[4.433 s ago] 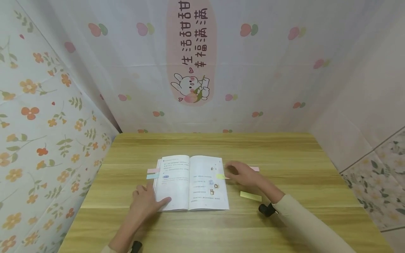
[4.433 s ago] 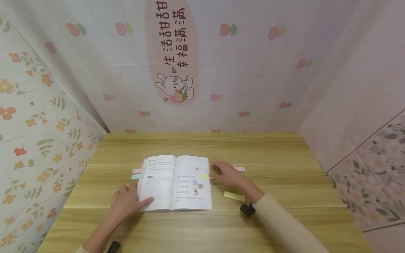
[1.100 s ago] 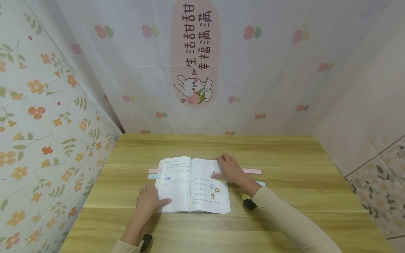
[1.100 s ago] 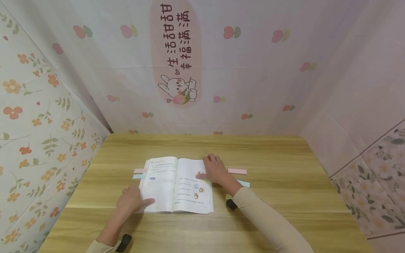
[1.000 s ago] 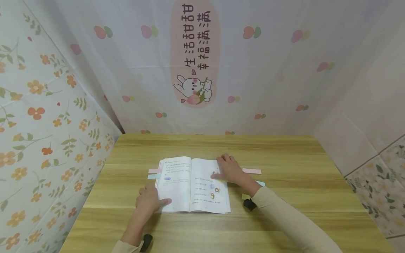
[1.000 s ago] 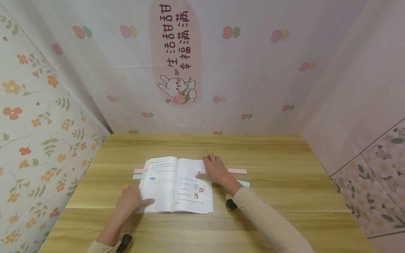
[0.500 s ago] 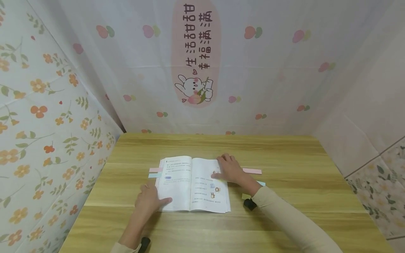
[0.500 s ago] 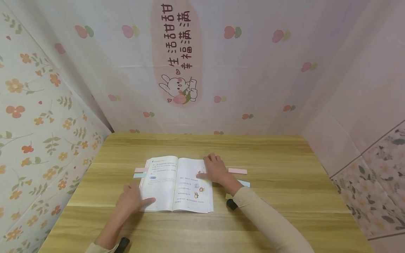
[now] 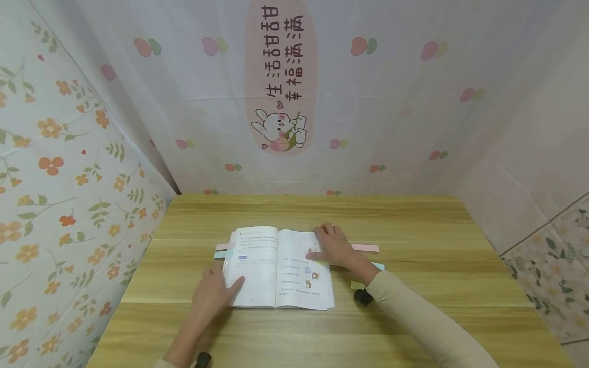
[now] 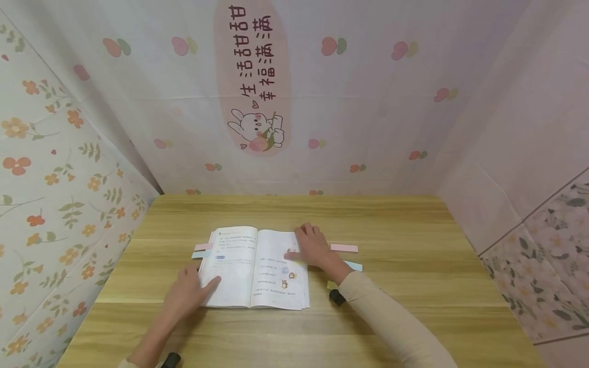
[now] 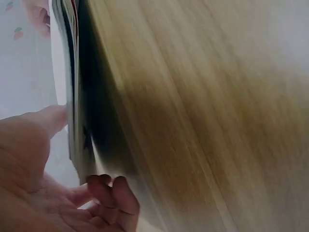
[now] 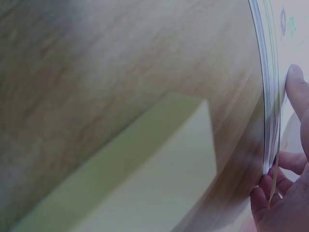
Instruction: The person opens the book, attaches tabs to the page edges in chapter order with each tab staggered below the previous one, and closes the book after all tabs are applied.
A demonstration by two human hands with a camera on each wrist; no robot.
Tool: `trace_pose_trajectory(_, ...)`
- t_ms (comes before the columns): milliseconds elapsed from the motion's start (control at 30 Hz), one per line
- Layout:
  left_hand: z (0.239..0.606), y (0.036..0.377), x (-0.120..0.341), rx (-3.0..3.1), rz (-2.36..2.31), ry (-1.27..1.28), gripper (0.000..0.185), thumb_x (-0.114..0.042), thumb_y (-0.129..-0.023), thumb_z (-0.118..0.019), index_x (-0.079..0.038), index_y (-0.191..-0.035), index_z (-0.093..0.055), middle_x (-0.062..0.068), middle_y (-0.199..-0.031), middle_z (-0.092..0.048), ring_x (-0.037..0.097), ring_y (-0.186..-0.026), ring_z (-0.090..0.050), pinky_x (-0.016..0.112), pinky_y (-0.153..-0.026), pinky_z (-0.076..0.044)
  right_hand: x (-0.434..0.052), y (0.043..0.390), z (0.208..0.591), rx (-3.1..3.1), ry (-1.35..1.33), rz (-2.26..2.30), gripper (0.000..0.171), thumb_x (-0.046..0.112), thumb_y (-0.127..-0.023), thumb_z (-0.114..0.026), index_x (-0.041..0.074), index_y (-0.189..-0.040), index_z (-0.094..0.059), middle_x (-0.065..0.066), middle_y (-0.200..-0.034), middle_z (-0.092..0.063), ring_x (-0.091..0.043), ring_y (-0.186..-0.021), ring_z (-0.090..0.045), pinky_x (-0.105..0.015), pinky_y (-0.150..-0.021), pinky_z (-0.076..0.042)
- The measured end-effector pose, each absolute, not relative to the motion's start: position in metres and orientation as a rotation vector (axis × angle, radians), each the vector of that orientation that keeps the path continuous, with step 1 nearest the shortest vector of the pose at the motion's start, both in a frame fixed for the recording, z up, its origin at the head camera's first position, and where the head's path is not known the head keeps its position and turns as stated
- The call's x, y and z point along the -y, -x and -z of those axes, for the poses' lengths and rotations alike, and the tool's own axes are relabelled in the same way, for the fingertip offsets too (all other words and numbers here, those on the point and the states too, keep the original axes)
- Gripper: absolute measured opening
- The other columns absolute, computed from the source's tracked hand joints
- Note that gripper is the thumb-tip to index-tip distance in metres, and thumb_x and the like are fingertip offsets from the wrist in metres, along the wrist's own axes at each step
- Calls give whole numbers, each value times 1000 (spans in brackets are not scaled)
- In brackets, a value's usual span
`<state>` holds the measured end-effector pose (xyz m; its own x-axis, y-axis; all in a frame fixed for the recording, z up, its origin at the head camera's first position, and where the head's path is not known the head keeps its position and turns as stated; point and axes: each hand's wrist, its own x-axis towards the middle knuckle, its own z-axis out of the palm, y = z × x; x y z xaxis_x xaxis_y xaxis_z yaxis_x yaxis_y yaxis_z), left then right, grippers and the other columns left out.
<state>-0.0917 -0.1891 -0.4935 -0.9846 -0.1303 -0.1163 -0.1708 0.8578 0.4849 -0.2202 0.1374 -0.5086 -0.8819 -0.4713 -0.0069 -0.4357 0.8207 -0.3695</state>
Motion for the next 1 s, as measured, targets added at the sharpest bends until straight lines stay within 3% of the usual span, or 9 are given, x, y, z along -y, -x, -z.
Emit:
trace_pose_trajectory(100, 493, 97, 190, -2965, -822, 254, 65, -37, -94, -70, 15, -121, -43, 27, -101, -49, 32, -75, -52, 45, -61, -49, -138, 220, 509, -2895, 723, 551, 85, 52, -87, -78, -1, -146, -48, -24, -137, -44, -42, -118, -44, -57, -98, -41)
trace_pose_trajectory(367, 497, 118, 192, -3013, -724, 182, 55, -30, -97, -64, 18, -119, -47, 26, -97, -57, 34, -80, -57, 49, -69, -52, -139, 221, 511, -2903, 743, 545, 83, 51, -87, -77, -1, -145, -48, -25, -137, -45, -44, -119, -44, -58, -98, -40)
trace_pose_trajectory(533, 495, 120, 192, -3028, -665, 186, 54, -30, -95, -67, 17, -113, -47, 21, -88, -54, 31, -71, -54, 45, -59, -50, -140, 222, 513, -2895, 742, 549, 84, 51, -88, -77, -1, -146, -47, -24, -139, -44, -43, -120, -43, -57, -99, -38)
trace_pose_trajectory(833, 477, 112, 181, -3162, -678, 142, 57, -25, -92, -71, 14, -127, -48, 25, -105, -54, 31, -73, -56, 46, -58, -53, -141, 221, 513, -2903, 776, 551, 83, 51, -88, -76, -1, -146, -47, -24, -138, -44, -44, -120, -43, -57, -99, -39)
trace_pose_trajectory(1000, 464, 106, 173, -3280, -665, 15, 53, -19, -88, -74, 15, -122, -51, 27, -104, -54, 35, -74, -59, 49, -58, -53, -141, 221, 514, -2902, 798, 557, 84, 51, -89, -76, -1, -147, -46, -25, -138, -44, -44, -121, -43, -58, -100, -39)
